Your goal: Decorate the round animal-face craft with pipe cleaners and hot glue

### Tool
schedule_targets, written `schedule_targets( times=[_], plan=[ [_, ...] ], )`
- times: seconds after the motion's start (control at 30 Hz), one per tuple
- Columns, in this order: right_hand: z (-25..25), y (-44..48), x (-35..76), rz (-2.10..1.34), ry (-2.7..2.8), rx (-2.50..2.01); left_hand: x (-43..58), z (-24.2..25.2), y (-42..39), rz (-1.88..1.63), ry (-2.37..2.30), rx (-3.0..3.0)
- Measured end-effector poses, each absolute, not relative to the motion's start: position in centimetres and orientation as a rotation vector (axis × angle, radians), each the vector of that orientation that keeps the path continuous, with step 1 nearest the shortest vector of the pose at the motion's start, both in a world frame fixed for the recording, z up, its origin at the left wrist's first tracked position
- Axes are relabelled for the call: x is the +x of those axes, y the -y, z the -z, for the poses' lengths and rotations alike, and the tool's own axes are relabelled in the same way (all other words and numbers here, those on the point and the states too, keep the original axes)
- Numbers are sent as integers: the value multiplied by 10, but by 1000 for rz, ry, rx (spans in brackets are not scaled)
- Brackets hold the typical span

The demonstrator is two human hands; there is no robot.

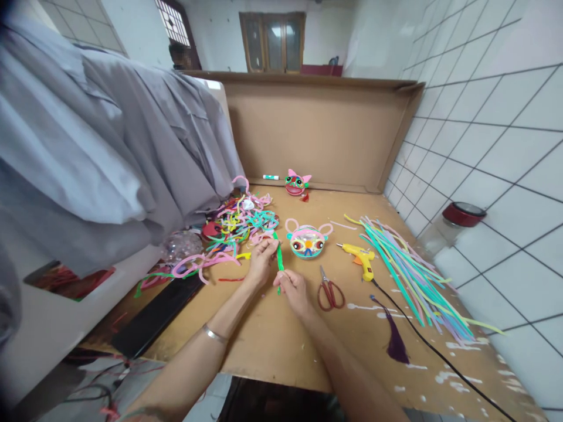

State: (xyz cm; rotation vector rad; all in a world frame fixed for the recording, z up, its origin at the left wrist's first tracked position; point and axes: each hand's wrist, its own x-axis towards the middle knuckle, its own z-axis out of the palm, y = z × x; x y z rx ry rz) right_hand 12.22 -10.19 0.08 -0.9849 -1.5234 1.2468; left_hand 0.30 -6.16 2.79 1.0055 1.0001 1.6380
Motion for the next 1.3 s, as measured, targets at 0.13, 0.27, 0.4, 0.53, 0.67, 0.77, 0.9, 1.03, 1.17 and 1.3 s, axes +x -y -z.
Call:
schedule_targets(
  times=[0.13, 0.27, 0.4, 0.53, 0.67, 0.77, 0.9, 1.03, 1.17, 1.3],
  plan=[
    [3, 101, 121, -1268, 1504, -988, 3, -28, 62, -1645, -985, 1020],
    [3, 102, 121, -1292, 1526, -990, 1, -30, 61, -1684, -1043, 1006],
    [-2, 103, 123, -1263, 1566, -976, -3, -31, 59, -1722, -1024, 958],
    [-6, 103, 123, -1217, 1610, -984, -5, -32, 57, -1719, -976, 837],
    [-4, 106, 122, -1049, 1648, -1087, -4, -37, 59, -1587, -887, 788],
    [-1, 109, 123, -864, 1671, -1144, -1, -37, 61, -1514, -851, 867],
    [2, 107, 128, -656, 1744, -1161, 3, -32, 64, -1460, -884, 982],
    [5, 104, 131, -422, 1843, -1212, 8, -32, 70, -1425, -956, 1106],
    [7, 102, 132, -121, 1912, -1255, 13, -32, 76, -1305, -1092, 1246],
    [4, 103, 132, 35, 1968, -1233, 11, -30, 74, -1283, -1137, 1339]
  ],
)
